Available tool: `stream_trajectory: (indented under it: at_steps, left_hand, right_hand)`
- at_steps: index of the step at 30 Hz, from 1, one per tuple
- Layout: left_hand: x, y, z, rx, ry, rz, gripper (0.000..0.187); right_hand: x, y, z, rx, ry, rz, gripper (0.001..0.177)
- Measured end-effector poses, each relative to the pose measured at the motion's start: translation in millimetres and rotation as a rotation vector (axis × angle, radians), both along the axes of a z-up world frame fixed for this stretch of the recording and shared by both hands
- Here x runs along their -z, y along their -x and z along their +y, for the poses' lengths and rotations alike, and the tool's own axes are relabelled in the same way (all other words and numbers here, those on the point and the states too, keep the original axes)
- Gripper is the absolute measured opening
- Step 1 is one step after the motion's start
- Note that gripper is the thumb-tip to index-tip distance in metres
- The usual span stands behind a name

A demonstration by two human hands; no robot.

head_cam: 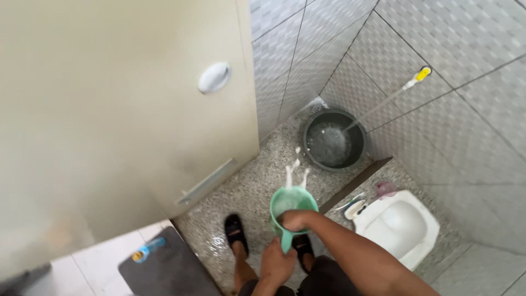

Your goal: The person scrubs a squat toilet with a long-handled brush, rinses a plastic cup in a bucket, and pours water into the toilet. They then rinse the bucket under a tap, mix soapy water in a scoop, and mop the floor with a squeegee.

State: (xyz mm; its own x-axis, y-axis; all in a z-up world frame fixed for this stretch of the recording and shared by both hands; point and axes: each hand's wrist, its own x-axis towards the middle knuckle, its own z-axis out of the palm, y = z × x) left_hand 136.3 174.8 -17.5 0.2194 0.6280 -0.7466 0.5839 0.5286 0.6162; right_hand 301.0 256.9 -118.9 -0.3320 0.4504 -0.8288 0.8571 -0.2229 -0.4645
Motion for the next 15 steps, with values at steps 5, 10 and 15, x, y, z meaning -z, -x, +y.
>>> stream_trajectory:
  at_steps: [5, 10, 15]
  left_hand:
    - [5.1, 62.5, 12.3, 0.238, -0.173, 0.038, 0.043]
    - [3.9, 115.9, 40.7, 0.442, -0.209, 0.044, 0.046]
    - [-0.6, 140.0, 60.1, 0.569, -0.114, 0.026, 0.048]
  right_hand:
    - [12.3, 42.7, -22.5, 0.327, 0.022, -0.124, 0.070]
    - [42.5, 84.1, -47.1, 0.557, -0.291, -0.193, 0.063]
    - [66.6, 108.4, -64.7, 0.658, -0.194, -0.081, 0.059]
